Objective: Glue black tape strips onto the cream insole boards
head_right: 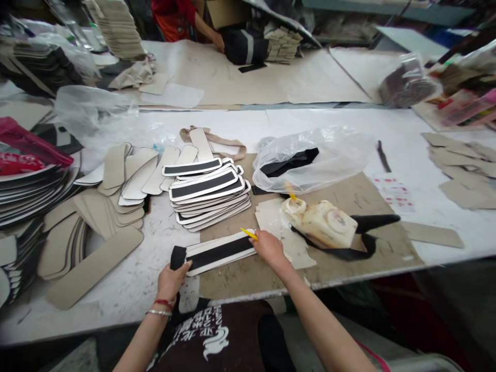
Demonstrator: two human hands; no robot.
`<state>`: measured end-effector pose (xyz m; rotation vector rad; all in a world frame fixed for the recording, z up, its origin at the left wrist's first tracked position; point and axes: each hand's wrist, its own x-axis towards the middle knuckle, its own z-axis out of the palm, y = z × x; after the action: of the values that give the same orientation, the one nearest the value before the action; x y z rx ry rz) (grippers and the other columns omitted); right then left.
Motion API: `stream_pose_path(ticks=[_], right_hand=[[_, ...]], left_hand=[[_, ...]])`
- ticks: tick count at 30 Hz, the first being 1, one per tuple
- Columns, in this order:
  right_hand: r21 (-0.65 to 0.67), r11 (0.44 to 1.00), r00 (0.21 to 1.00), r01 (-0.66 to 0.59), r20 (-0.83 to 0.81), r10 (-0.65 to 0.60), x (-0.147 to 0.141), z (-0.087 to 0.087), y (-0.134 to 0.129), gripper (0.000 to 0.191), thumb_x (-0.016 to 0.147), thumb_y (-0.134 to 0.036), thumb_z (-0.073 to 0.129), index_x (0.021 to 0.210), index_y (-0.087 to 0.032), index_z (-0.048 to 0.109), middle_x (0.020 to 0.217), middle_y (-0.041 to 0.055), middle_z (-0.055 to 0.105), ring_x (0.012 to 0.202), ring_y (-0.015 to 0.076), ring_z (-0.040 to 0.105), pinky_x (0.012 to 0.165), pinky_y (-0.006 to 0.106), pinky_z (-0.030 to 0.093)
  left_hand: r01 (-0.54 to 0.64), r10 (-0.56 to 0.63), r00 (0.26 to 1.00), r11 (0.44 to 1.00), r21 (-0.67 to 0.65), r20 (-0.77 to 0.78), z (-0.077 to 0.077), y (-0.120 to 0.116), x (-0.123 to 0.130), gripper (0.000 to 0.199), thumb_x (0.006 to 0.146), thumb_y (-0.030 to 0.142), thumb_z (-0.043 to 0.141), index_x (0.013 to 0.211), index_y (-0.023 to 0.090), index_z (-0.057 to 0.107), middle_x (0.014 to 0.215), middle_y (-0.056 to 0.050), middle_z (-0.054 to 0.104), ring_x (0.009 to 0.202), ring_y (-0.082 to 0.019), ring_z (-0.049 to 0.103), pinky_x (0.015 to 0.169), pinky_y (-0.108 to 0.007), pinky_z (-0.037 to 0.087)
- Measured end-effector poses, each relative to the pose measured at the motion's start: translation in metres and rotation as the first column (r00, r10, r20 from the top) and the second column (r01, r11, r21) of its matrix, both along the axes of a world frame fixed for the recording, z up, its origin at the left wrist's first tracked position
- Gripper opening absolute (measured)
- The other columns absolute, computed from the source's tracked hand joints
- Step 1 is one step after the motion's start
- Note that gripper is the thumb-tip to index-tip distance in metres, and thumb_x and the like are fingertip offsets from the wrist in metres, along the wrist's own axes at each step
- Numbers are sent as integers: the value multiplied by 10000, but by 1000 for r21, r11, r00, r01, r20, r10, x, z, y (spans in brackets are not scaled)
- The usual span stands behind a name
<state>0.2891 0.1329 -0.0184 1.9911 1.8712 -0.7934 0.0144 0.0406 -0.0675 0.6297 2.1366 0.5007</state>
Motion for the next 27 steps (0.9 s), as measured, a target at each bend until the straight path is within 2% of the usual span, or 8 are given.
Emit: stream_pose_path(ticks=[3, 10, 14, 22, 27], right_hand=[[31, 999, 1000, 25, 12, -25, -2, -6, -1, 256, 821, -409, 453, 908, -211, 591, 927, 74, 658, 877, 214, 600, 643, 263, 361], [3, 999, 998, 52, -20, -52, 2, -12, 4, 249, 805, -415, 474, 870, -211, 601, 894, 71, 666, 850, 219, 611, 620, 266, 367], [-24, 999, 998, 44, -34, -45, 3, -15, 7, 247, 807, -400, 476, 882, -203, 606, 897, 80, 666, 856, 216, 612, 620, 260, 369], [-60, 998, 999, 22, -41, -25, 5, -18, 13, 249, 802, -377, 485, 900, -192, 619, 930, 93, 663, 887, 223, 606, 647, 262, 380], [-70, 997, 999, -18, -37, 16, 3, -16, 13, 263, 820, -357, 452, 911, -167, 610, 918, 122, 659, 875, 245, 608, 647, 281, 381]], left_hand=[[-14, 14, 1000, 1000, 13, 11, 0, -1, 2, 321, 594, 460, 638, 664, 157, 556, 453, -5, 539, 406, -177, 508, 405, -278, 366], [-30, 30, 999, 1000, 9, 22, 4, -1, 4, 341, 586, 476, 650, 639, 158, 539, 430, 12, 524, 387, -159, 486, 391, -266, 356], [-28, 28, 999, 1000, -1, 16, 7, 1, 5, 338, 587, 475, 649, 638, 159, 539, 443, 6, 540, 392, -160, 496, 398, -266, 364], [-40, 39, 998, 999, 12, 47, 1, -1, 5, 353, 590, 494, 641, 642, 166, 525, 444, 12, 525, 389, -159, 496, 383, -262, 357], [-57, 56, 997, 998, 7, 60, 2, -1, 7, 333, 601, 462, 637, 686, 160, 525, 456, 20, 521, 384, -142, 485, 379, -250, 359]])
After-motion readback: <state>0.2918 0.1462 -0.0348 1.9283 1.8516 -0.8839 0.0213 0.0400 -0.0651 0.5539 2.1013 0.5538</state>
